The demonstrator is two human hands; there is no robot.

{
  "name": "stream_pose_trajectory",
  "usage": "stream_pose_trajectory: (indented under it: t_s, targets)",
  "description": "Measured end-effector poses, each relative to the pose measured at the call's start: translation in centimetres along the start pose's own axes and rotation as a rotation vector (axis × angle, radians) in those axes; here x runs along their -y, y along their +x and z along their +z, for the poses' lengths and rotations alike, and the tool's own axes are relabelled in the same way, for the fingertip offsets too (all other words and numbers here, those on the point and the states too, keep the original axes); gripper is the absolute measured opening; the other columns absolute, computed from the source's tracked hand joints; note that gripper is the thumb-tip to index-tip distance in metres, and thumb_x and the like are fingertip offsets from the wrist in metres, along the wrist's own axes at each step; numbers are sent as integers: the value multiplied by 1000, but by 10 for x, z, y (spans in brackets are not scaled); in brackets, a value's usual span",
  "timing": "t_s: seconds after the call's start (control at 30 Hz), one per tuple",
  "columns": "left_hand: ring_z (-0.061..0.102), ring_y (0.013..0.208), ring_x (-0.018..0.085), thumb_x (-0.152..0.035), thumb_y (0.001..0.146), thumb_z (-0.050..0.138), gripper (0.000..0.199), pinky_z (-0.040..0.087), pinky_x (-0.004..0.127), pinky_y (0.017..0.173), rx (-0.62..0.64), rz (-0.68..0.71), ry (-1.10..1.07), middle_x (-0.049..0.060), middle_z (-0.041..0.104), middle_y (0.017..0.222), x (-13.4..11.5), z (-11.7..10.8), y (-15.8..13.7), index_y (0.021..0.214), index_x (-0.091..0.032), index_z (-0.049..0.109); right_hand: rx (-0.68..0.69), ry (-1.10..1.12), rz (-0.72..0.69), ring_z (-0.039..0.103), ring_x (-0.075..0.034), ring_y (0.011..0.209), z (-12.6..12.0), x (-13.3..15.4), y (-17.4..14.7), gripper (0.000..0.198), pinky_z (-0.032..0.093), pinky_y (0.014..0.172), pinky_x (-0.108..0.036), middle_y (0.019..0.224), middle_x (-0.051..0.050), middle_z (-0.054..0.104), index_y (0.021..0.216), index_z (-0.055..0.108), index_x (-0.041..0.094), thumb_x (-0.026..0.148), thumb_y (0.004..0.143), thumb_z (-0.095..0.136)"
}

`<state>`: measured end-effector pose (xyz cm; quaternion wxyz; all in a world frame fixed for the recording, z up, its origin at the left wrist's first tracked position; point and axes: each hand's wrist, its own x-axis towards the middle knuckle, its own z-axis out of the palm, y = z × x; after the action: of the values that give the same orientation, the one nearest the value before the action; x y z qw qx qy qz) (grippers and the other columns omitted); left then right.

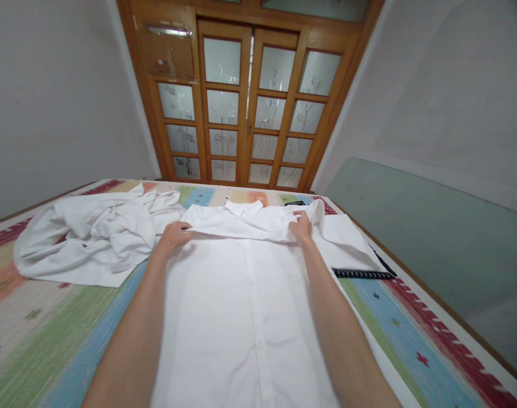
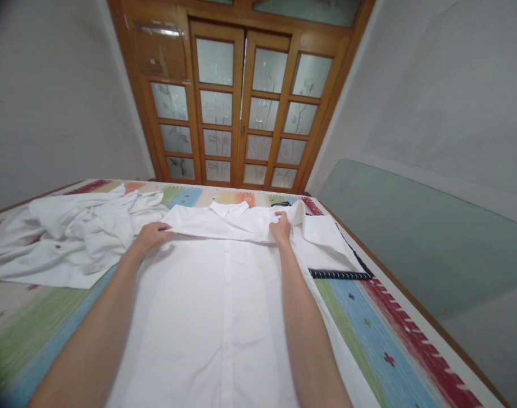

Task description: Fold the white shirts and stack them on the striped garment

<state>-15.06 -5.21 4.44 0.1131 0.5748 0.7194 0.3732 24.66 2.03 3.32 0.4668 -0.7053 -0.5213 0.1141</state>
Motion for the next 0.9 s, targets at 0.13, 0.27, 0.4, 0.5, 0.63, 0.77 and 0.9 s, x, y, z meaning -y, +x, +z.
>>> stream_pose_trajectory:
  t_s: [0.13,0.27,0.4,0.5,0.63,0.77,0.9]
  targets:
    - [65,76,22,-23,57,63,11,50,27,73,69,95,194,4,71,77,2,-13,2,65,-21,69,-5,37,-5,60,-23,87,-3,1,1,50,46,81,-30,88,-4,62,100,59,20,11,52,47]
    - [63,68,20,-19,56,61,12,49,25,64,163,133,314,2,68,67,3,-21,3,65,-21,67,-10,68,-18,59,-22,88,-4,1,4,49,46,81,-30,89,-3,62,98,58,20,13,51,47]
    - [62,65,19,-13,53,58,12,48,25,62,248,170,409,0,65,63,4,-23,2,60,-22,61,3,82,-10,59,-21,88,-5,0,4,48,46,80,-29,89,-2,62,98,58,21,12,52,47]
    - [63,66,20,-8,53,56,15,47,25,62,282,164,459,1,65,63,5,-21,0,56,-23,56,34,75,-8,59,-22,85,-6,1,3,47,45,80,-29,89,-3,63,97,59,21,9,53,47]
    - [66,75,24,-7,59,55,16,47,28,65,121,123,518,6,65,67,8,-16,-2,59,-23,54,13,-4,-65,58,-23,87,-7,1,3,40,44,83,-31,86,-5,62,91,61,19,7,56,47]
    - [67,81,25,-5,57,55,18,48,28,69,210,49,546,7,68,73,9,-14,1,61,-22,56,-58,-189,-163,55,-25,92,-7,1,-2,37,41,88,-34,93,-10,59,92,64,16,3,63,46]
    - [67,69,23,-5,52,57,17,48,27,65,456,-21,549,5,68,65,4,-22,3,54,-22,61,15,-374,-244,54,-27,97,-4,2,-13,37,40,89,-37,104,-17,56,100,65,12,0,70,46]
